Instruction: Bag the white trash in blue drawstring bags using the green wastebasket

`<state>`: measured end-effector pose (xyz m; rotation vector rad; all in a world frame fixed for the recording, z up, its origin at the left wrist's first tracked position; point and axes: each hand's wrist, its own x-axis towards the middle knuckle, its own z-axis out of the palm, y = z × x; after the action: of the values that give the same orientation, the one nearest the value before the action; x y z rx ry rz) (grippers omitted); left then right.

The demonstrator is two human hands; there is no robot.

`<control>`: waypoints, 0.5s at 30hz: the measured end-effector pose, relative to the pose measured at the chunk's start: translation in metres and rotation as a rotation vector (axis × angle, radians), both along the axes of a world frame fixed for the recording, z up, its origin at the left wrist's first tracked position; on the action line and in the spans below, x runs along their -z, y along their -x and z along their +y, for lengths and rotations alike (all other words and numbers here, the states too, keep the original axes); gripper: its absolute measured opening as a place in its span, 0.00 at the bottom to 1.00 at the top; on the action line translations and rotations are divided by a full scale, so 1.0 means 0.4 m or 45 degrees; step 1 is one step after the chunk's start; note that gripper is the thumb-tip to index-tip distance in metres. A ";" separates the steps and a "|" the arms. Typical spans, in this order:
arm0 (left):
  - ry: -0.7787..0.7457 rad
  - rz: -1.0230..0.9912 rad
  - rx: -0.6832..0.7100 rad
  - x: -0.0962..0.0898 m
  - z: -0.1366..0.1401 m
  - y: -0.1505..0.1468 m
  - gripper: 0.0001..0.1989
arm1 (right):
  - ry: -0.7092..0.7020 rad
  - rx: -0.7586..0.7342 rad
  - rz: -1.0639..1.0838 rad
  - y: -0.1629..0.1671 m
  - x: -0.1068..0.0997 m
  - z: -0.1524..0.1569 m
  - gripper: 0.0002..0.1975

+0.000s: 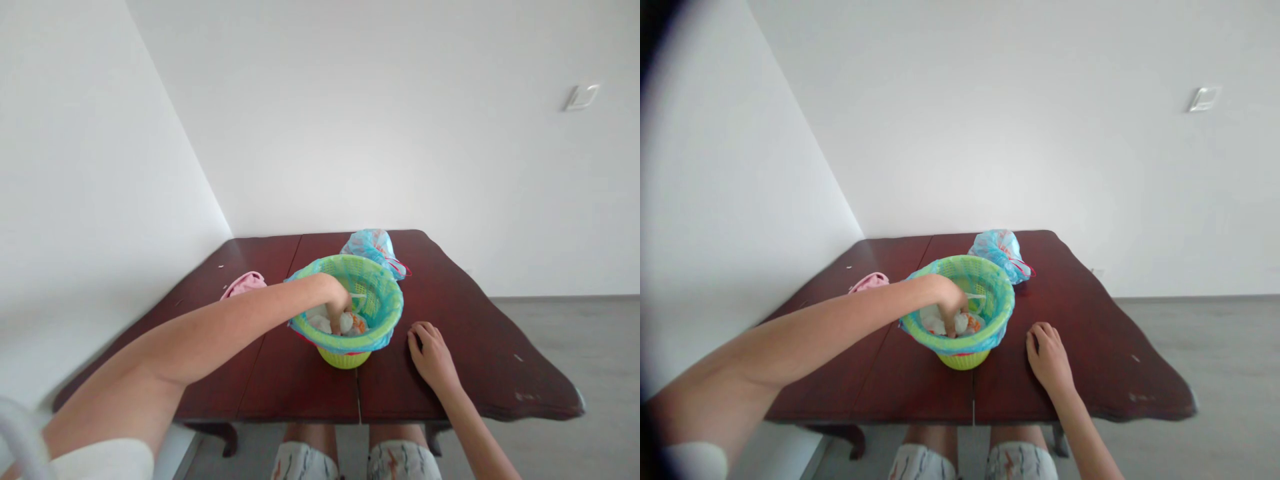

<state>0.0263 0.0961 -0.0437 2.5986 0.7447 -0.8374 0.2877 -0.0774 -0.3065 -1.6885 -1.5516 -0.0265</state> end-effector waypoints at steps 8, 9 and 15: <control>-0.144 -0.258 0.063 -0.179 -0.037 0.119 0.40 | 0.013 0.015 -0.006 0.009 -0.011 -0.006 0.11; -0.203 -0.309 0.039 -0.188 -0.047 0.136 0.35 | 0.012 0.015 -0.006 0.010 -0.013 -0.007 0.11; -0.351 -0.183 -0.078 -0.197 -0.101 0.172 0.21 | 0.017 0.013 -0.054 0.008 -0.008 -0.005 0.11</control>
<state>-0.0426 0.0555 0.0353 2.8219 0.9511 -0.5557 0.2844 -0.0792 -0.3034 -1.7161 -1.5777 -0.0574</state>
